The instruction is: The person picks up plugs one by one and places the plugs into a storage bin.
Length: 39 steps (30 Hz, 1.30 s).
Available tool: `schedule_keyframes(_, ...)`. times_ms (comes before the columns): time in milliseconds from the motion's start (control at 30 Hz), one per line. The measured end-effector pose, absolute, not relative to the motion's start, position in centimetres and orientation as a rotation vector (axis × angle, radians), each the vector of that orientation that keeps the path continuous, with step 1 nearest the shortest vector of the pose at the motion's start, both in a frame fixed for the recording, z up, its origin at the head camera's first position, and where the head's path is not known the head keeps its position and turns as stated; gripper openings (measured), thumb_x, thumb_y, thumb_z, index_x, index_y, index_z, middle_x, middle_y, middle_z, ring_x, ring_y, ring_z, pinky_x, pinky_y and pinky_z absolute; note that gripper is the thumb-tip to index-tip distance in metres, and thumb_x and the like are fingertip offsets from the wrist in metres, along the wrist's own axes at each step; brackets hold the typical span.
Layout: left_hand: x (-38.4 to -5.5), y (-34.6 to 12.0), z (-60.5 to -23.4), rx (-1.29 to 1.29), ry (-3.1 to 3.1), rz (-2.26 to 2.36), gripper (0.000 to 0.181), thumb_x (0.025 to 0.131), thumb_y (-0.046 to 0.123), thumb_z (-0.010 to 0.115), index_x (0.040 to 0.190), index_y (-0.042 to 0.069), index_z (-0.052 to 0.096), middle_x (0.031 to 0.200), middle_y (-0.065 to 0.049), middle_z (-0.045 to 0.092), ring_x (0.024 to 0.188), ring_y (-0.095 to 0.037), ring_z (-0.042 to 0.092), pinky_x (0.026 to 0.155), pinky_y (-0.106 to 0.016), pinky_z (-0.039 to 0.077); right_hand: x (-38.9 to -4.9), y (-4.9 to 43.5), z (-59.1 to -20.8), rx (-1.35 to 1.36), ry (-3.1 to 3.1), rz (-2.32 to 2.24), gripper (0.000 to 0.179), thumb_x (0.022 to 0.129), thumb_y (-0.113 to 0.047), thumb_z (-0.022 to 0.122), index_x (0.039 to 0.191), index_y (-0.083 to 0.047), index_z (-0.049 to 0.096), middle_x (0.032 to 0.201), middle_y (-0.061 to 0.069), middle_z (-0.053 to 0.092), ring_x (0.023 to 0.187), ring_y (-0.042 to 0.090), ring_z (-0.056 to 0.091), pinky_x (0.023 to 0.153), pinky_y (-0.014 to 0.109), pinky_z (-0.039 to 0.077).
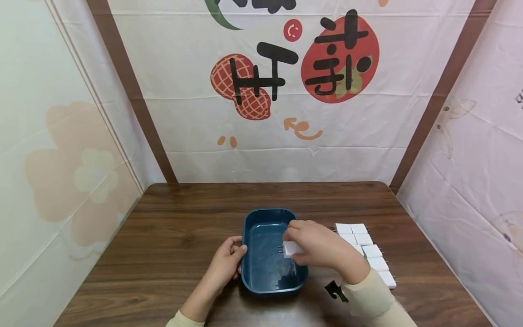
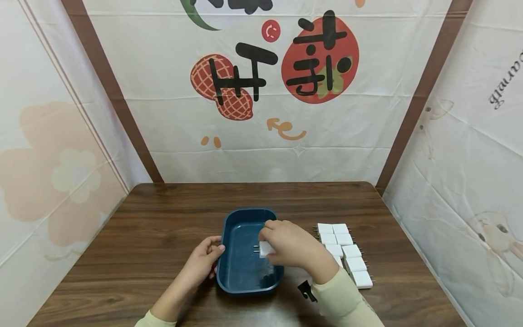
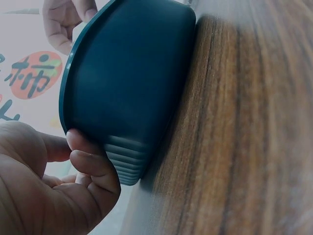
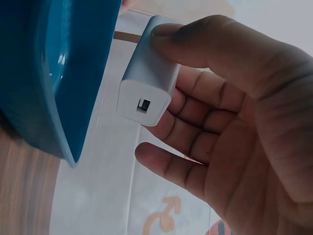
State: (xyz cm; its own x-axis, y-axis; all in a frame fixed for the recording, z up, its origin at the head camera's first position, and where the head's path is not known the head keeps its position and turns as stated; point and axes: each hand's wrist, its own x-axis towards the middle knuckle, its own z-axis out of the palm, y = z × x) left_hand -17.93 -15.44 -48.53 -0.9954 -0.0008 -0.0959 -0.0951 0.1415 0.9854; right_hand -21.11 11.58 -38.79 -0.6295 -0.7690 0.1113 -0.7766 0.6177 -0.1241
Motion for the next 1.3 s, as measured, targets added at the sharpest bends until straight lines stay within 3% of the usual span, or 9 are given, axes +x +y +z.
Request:
schedule_keyframes(700,-17.9,-15.7,-48.4,-0.108,2.315,1.985,0.037,0.107,0.015,0.055,0.141,0.002,0.049,0.087,-0.01,0.059,0.052,-0.015,0.049,0.042,-0.025,0.041,-21.3,8.9,-40.2,1.489,-2.678,0.152,0.037,0.086,-0.03,0.083,0.118,-0.017,0.071,0.11,-0.005,0.066,0.095,0.009,0.062,0.085,0.026,0.056)
schedule_keyframes(1300,-18.0,-15.6,-48.7,-0.109,2.309,1.976,0.041,0.107,0.019,0.055,0.143,0.003,0.047,0.094,-0.016,0.062,0.054,-0.016,0.05,0.043,-0.026,0.042,-21.1,6.5,-42.5,1.487,-2.733,0.114,0.037,0.087,-0.033,0.083,0.118,-0.017,0.071,0.105,-0.008,0.063,0.091,0.006,0.058,0.086,0.028,0.054)
